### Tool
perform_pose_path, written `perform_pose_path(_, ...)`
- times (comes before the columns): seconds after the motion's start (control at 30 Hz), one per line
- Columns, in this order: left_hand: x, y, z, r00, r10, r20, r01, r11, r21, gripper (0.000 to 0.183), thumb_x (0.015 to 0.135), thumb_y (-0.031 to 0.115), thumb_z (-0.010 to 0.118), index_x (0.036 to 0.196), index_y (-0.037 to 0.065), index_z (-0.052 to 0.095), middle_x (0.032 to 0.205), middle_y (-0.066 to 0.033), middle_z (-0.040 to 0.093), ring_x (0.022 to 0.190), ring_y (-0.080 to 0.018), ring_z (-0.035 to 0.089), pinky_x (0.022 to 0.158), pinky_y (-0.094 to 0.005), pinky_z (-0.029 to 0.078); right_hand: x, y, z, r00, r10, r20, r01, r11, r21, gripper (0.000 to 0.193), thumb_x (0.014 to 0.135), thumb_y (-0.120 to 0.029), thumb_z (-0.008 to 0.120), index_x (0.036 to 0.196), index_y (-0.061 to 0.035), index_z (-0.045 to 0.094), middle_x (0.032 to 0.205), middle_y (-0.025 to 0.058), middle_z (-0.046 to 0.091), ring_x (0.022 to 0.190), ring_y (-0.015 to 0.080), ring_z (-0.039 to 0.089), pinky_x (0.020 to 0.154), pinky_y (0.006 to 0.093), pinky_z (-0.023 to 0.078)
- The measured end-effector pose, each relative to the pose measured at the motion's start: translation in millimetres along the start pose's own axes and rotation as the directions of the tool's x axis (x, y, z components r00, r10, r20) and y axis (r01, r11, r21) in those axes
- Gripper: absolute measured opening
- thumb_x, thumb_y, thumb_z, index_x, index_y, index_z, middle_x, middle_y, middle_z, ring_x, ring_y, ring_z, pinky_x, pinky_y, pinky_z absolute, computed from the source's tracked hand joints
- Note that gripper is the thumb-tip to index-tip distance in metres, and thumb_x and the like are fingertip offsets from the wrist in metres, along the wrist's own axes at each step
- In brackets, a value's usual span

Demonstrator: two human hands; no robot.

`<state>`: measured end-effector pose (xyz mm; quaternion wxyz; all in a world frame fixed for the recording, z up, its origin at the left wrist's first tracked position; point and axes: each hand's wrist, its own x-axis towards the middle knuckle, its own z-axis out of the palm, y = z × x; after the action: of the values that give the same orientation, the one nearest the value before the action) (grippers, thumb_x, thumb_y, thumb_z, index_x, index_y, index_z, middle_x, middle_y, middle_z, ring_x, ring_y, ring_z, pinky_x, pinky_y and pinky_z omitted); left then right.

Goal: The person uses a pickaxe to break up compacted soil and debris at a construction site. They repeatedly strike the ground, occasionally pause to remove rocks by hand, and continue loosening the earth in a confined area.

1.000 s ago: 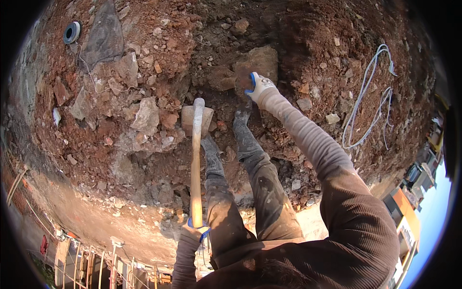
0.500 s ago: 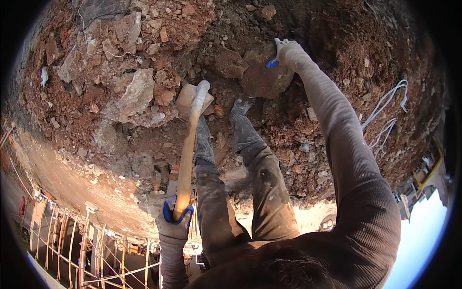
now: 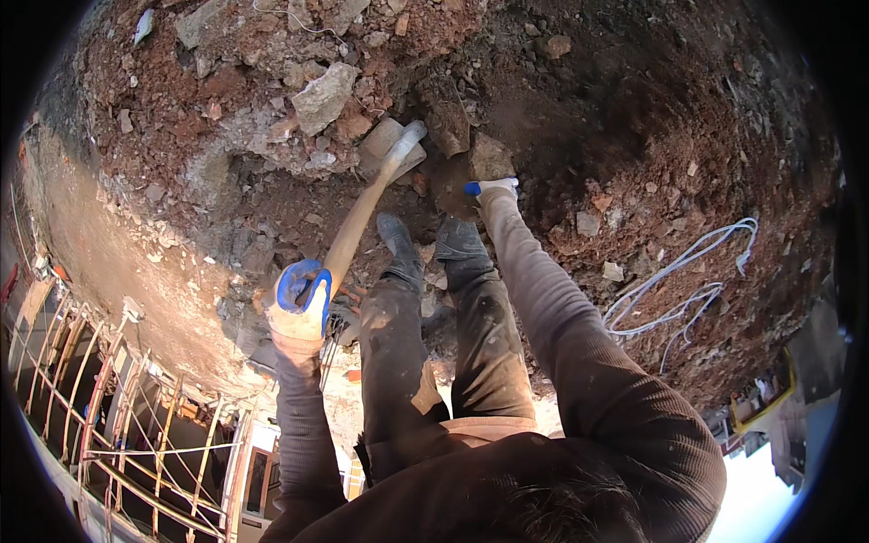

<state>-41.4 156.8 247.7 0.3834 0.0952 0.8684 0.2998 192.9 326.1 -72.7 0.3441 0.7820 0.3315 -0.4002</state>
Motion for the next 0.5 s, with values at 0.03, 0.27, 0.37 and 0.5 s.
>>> perform_pose_path(0.03,5,-10,-7,1.000,-0.007,-0.003,0.007,1.000,0.018,0.022,0.086,0.009,0.071,0.103,-0.003,0.065,0.093,-0.0091,0.068,0.085,-0.0123,0.063,0.074,-0.0266,0.051,26,7,9,0.996,0.068,0.058,-0.072,0.996,0.058,0.113,0.062,-0.045,0.088,0.142,0.0031,0.023,0.123,0.0172,0.060,0.112,0.0274,0.061,0.093,0.0379,0.052)
perform_pose_path(0.27,23,-43,-60,0.989,-0.148,0.012,0.148,0.983,-0.112,0.018,0.085,0.009,0.070,0.098,-0.002,0.066,0.090,-0.0084,0.069,0.080,-0.0126,0.064,0.072,-0.0274,0.051,90,43,32,0.982,0.097,0.161,-0.092,0.995,-0.040,0.127,0.054,-0.049,0.091,0.146,0.0015,0.020,0.126,0.0156,0.059,0.109,0.0282,0.062,0.085,0.0421,0.055)
perform_pose_path(0.37,-11,-96,-70,0.998,0.055,-0.035,-0.058,0.995,-0.077,0.017,0.084,0.009,0.071,0.096,-0.002,0.066,0.086,-0.0099,0.069,0.078,-0.0127,0.066,0.071,-0.0281,0.053,80,55,41,0.985,0.086,0.148,-0.076,0.994,-0.075,0.133,0.051,-0.051,0.092,0.148,0.0008,0.018,0.127,0.0149,0.058,0.107,0.0286,0.062,0.082,0.0439,0.055)
perform_pose_path(0.5,-39,-147,-106,1.000,-0.012,-0.014,0.009,0.978,-0.210,0.018,0.084,0.011,0.073,0.094,-0.002,0.065,0.082,-0.0084,0.069,0.077,-0.0117,0.066,0.070,-0.0277,0.053,52,64,60,0.993,-0.108,-0.045,0.111,0.991,0.077,0.127,0.049,-0.044,0.094,0.145,0.0008,0.025,0.122,0.0140,0.061,0.100,0.0278,0.064,0.076,0.0462,0.056)
